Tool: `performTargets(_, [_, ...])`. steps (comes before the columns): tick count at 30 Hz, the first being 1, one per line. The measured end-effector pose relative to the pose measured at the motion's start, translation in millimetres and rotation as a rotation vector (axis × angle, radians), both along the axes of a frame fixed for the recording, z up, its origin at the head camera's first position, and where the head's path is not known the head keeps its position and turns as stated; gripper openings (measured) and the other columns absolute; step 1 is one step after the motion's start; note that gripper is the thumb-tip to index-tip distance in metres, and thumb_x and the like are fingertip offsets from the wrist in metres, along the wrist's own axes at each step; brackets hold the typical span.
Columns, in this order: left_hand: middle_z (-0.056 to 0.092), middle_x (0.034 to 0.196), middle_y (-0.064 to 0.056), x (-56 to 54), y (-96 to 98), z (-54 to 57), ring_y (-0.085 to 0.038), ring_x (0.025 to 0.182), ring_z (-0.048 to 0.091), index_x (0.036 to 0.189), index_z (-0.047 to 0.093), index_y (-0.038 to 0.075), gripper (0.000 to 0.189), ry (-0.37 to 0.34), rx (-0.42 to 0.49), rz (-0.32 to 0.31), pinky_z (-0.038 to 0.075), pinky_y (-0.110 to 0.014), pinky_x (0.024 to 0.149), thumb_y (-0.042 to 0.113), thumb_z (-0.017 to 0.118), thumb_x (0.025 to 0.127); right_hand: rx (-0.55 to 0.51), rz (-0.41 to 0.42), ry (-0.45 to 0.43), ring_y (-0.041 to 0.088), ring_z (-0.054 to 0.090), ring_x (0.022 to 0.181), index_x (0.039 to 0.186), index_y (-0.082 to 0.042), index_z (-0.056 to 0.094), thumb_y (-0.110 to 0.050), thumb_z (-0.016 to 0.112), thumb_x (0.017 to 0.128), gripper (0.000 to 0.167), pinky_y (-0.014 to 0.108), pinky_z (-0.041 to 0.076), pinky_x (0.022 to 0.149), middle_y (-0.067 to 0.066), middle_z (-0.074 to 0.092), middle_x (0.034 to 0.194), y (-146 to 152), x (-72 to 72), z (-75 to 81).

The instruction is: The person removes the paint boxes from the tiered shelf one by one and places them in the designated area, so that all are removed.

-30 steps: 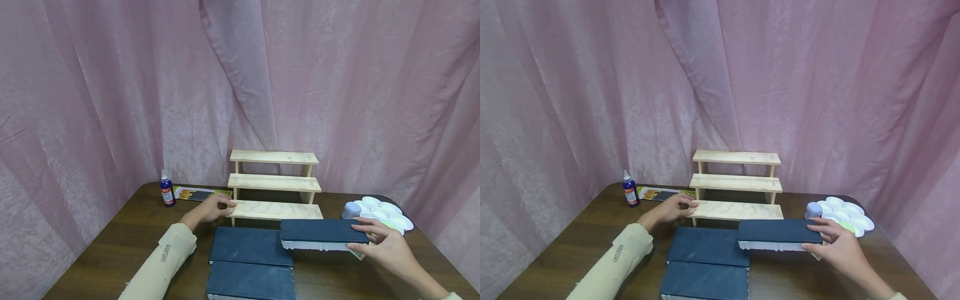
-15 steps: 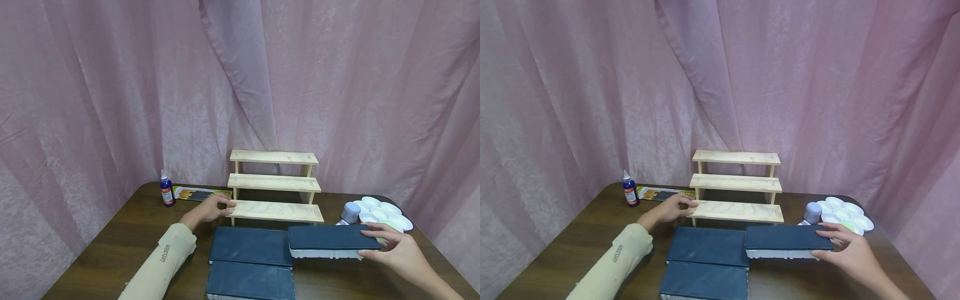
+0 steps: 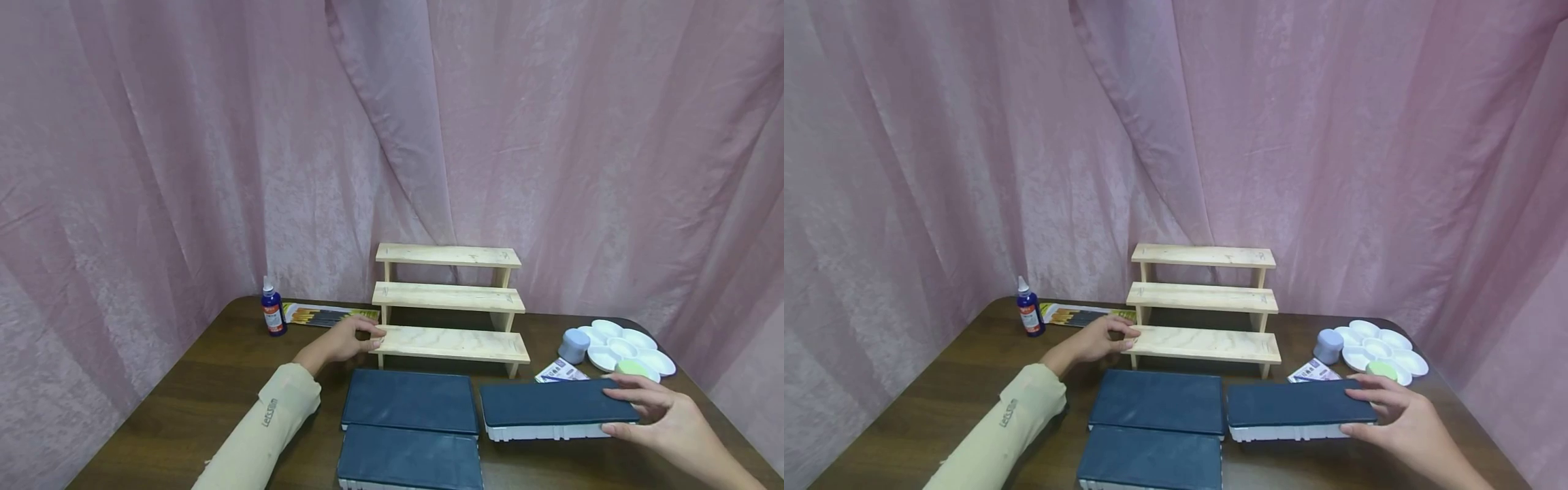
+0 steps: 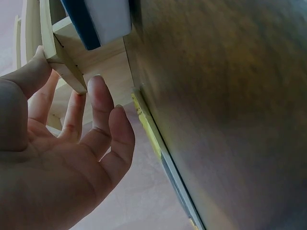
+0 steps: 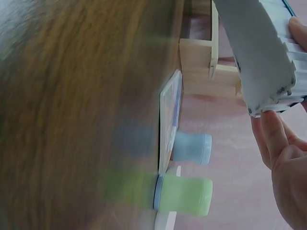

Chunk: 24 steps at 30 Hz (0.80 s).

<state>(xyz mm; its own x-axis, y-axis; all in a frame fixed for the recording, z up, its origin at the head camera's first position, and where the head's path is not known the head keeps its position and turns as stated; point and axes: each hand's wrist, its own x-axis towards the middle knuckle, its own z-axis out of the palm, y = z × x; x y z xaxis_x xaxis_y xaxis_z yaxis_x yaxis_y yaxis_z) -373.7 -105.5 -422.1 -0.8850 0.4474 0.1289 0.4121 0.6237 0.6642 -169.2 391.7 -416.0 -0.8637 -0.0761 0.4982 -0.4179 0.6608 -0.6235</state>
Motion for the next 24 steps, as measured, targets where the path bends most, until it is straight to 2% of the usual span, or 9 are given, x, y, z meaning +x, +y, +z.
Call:
performTargets(5, [0.060, 0.132, -0.012, 0.8, -0.5, 0.0, -0.033, 0.129, 0.049, 0.111, 0.077, 0.012, 0.021, -0.003, 0.004, 0.005, 0.037, -0.048, 0.109, 0.016, 0.074, 0.090, 0.045, -0.023, -0.038, -0.019, 0.047, 0.107, 0.108, -0.003, 0.075, -0.007, 0.090, 0.069, 0.042, 0.002, 0.041, 0.079, -0.029, 0.056, 0.120, 4.4, 5.6, -1.6])
performTargets(12, [0.059, 0.132, -0.013, 0.0, -1.0, -2.2, -0.034, 0.129, 0.049, 0.111, 0.077, 0.011, 0.021, 0.000, -0.005, -0.003, 0.037, -0.049, 0.109, 0.015, 0.074, 0.091, 0.111, -0.076, -0.171, -0.021, 0.042, 0.104, 0.112, -0.004, 0.075, -0.016, 0.089, 0.073, 0.043, 0.017, 0.049, 0.068, -0.031, 0.055, 0.118, 12.1, 11.2, -7.4])
performTargets(14, [0.059, 0.132, -0.013, -0.5, -1.1, -2.0, -0.034, 0.129, 0.049, 0.112, 0.077, 0.011, 0.021, -0.003, 0.001, 0.003, 0.037, -0.048, 0.109, 0.015, 0.073, 0.091, 0.116, -0.074, -0.197, -0.020, 0.043, 0.103, 0.112, -0.005, 0.075, -0.016, 0.089, 0.074, 0.042, 0.018, 0.050, 0.067, -0.032, 0.053, 0.117, 13.1, 11.5, -8.6])
performTargets(20, [0.059, 0.133, -0.015, 0.3, -0.8, 1.2, -0.035, 0.128, 0.049, 0.114, 0.076, 0.010, 0.023, 0.016, -0.010, -0.034, 0.038, -0.049, 0.108, 0.017, 0.073, 0.091, 0.129, -0.070, -0.297, -0.018, 0.045, 0.097, 0.110, -0.005, 0.075, -0.019, 0.088, 0.074, 0.040, 0.022, 0.053, 0.067, -0.035, 0.048, 0.114, 15.7, 13.2, -9.1])
performTargets(24, [0.059, 0.133, -0.014, 0.4, -0.9, 1.3, -0.035, 0.128, 0.050, 0.113, 0.076, 0.011, 0.023, 0.016, -0.013, -0.030, 0.038, -0.049, 0.108, 0.017, 0.073, 0.091, 0.135, -0.082, -0.395, -0.019, 0.043, 0.095, 0.115, -0.006, 0.074, -0.025, 0.086, 0.077, 0.044, 0.036, 0.059, 0.072, -0.033, 0.047, 0.115, 19.4, 13.7, -10.8])
